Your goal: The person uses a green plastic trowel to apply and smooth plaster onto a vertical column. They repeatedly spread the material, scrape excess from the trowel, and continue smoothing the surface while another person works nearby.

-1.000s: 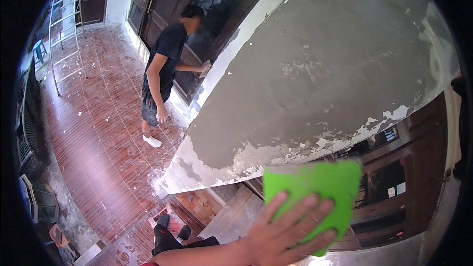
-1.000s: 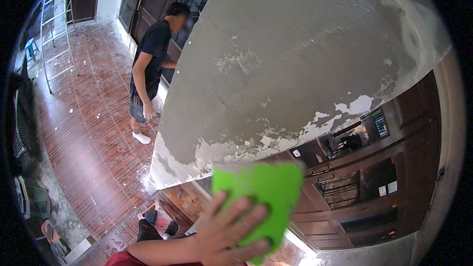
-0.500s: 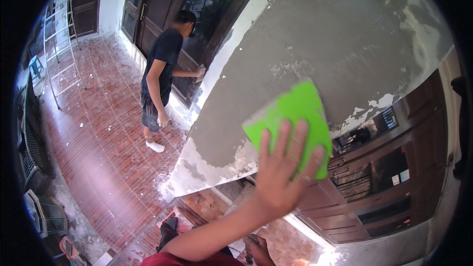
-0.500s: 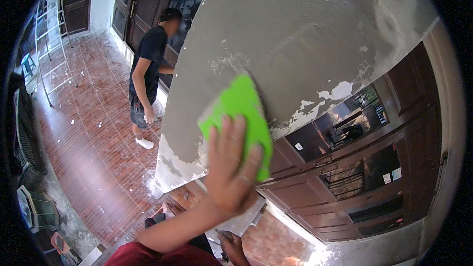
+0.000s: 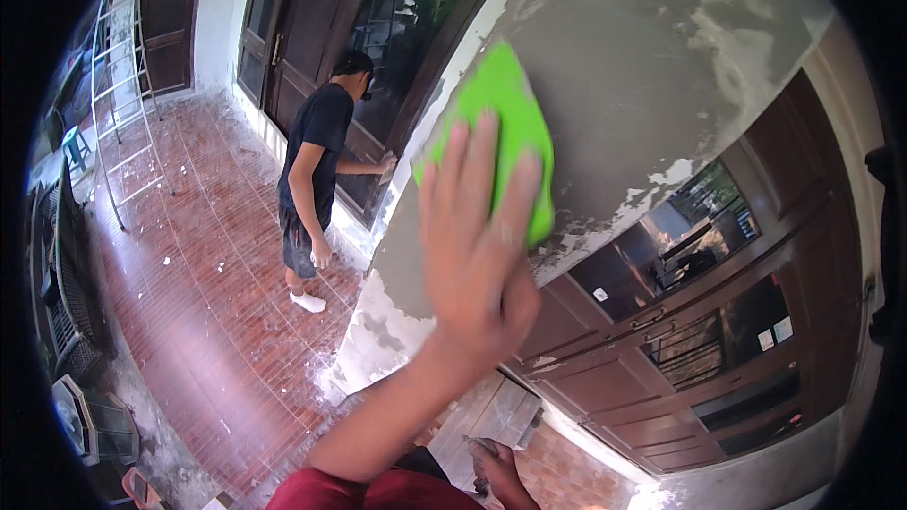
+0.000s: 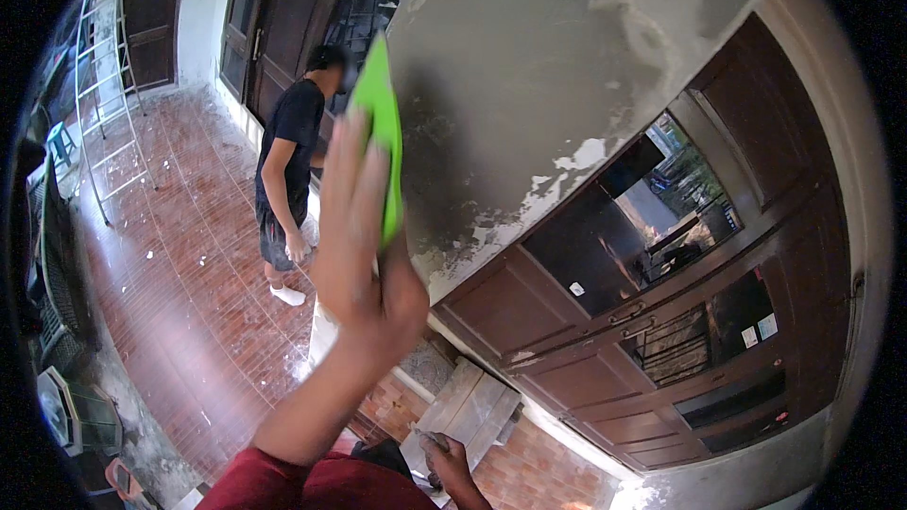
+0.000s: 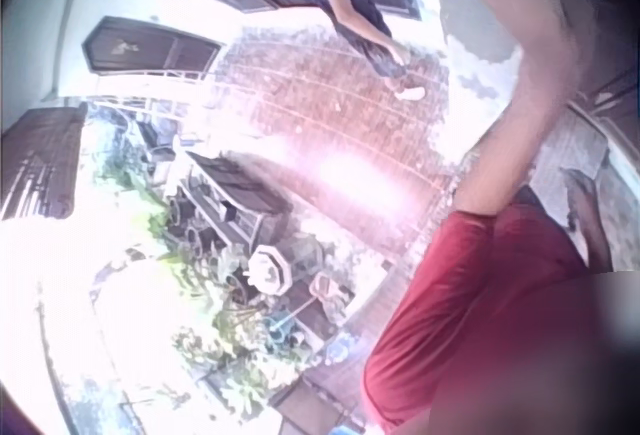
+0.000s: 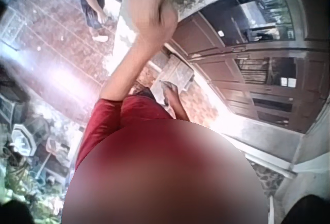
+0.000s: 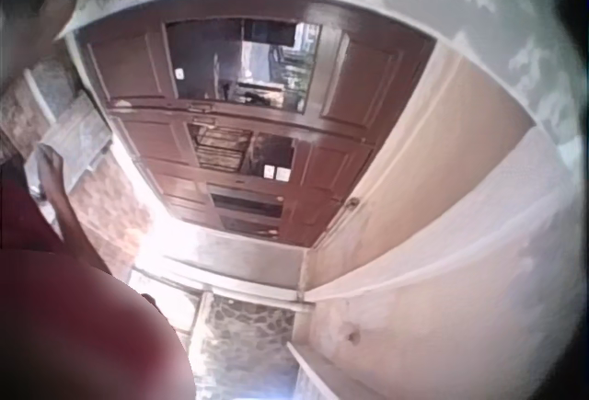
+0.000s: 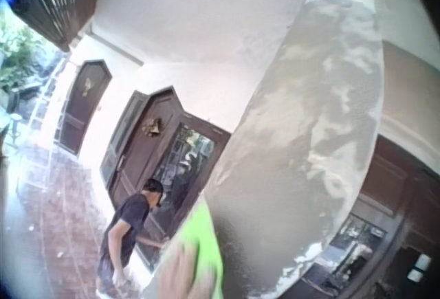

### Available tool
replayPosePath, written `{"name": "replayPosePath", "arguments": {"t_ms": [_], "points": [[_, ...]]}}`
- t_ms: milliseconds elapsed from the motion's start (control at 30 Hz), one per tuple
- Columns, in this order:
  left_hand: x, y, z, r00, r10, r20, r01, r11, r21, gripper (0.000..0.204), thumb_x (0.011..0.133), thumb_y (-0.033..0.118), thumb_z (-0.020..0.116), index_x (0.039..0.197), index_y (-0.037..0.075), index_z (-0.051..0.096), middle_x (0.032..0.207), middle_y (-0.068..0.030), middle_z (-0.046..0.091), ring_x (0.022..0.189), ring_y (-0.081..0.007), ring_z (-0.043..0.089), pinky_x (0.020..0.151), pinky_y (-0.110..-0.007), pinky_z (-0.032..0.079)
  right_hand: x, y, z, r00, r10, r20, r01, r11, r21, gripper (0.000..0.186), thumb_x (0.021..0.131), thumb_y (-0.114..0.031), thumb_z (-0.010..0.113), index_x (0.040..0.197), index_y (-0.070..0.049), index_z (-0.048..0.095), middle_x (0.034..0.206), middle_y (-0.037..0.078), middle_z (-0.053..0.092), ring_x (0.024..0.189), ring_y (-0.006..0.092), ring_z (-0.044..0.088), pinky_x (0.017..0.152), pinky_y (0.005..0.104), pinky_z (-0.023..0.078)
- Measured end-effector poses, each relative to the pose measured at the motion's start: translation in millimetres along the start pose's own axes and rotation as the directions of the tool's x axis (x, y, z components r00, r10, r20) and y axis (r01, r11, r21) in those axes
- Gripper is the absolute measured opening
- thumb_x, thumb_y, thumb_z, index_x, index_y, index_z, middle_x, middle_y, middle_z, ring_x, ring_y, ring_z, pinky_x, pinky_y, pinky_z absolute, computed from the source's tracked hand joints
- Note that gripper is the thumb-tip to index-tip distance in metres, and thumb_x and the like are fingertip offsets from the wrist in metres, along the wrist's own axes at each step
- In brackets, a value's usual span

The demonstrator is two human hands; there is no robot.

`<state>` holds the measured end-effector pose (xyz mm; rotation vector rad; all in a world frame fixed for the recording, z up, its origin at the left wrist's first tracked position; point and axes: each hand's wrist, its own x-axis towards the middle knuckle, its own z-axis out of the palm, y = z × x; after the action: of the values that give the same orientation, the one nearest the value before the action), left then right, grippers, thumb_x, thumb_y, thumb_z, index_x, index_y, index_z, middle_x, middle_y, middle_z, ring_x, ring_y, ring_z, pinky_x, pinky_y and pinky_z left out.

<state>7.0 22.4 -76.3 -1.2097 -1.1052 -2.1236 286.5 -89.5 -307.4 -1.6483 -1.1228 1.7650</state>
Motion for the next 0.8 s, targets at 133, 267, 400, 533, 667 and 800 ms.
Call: {"name": "replayPosePath", "arguments": {"t_ms": [133,267,400,533,667,800], "points": [[44,15,33,1.0,-0.018,-0.01,0.017,0.998,-0.064,0.062,0.075,-0.017,0.051,0.134,0.002,0.051,0.141,-0.0256,0.045,0.133,-0.0405,0.042,0.109,-0.048,0.031,3,4,2,0.999,-0.003,-0.048,0.003,1.0,-0.009,0.015,0.091,-0.02,0.063,0.089,-0.005,0.062,0.061,-0.006,0.046,0.049,0.0046,0.039,0.045,0.0228,0.03],[34,57,46,0.996,-0.036,0.085,0.037,0.999,-0.018,0.063,0.073,-0.008,0.059,0.135,0.004,0.052,0.142,-0.0259,0.044,0.133,-0.0405,0.042,0.109,-0.05,0.031,3,8,0,1.0,-0.018,-0.019,0.019,0.999,0.047,0.015,0.091,-0.02,0.064,0.09,-0.005,0.062,0.061,-0.006,0.045,0.048,0.0047,0.039,0.044,0.0228,0.03],[3,99,48,0.974,0.063,0.216,-0.023,0.983,-0.181,0.054,0.077,0.004,0.061,0.131,0.006,0.056,0.142,-0.0272,0.043,0.133,-0.0423,0.042,0.107,-0.054,0.032,1,5,1,1.0,-0.014,-0.017,0.016,0.995,0.099,0.017,0.092,-0.023,0.064,0.087,-0.007,0.061,0.059,-0.007,0.043,0.047,0.0048,0.038,0.043,0.0229,0.029],[-21,122,17,0.926,0.109,0.362,0.04,0.924,-0.379,0.046,0.08,0.008,0.062,0.126,0.009,0.059,0.142,-0.0262,0.044,0.133,-0.0423,0.042,0.107,-0.056,0.032,3,-3,8,0.999,-0.037,-0.035,0.04,0.995,0.091,0.019,0.092,-0.024,0.064,0.085,-0.007,0.06,0.059,-0.007,0.043,0.047,0.0049,0.037,0.043,0.023,0.028],[-15,95,-16,0.944,0.117,0.307,-0.05,0.975,-0.217,0.048,0.086,0.013,0.054,0.133,0.004,0.053,0.141,-0.029,0.044,0.131,-0.0415,0.045,0.107,-0.057,0.031,0,-5,8,0.998,-0.037,-0.053,0.042,0.996,0.082,0.02,0.092,-0.026,0.064,0.083,-0.008,0.059,0.059,-0.007,0.043,0.047,0.005,0.037,0.043,0.0231,0.028],[41,41,2,0.998,0.056,0.005,-0.055,0.994,-0.091,0.055,0.077,-0.005,0.05,0.132,-0.002,0.052,0.139,-0.0305,0.044,0.132,-0.0483,0.039,0.108,-0.057,0.028,-4,-1,5,0.997,-0.081,0.004,0.081,0.996,0.039,0.02,0.092,-0.025,0.064,0.081,-0.009,0.058,0.058,-0.006,0.043,0.046,0.0053,0.037,0.043,0.0231,0.028]]}}
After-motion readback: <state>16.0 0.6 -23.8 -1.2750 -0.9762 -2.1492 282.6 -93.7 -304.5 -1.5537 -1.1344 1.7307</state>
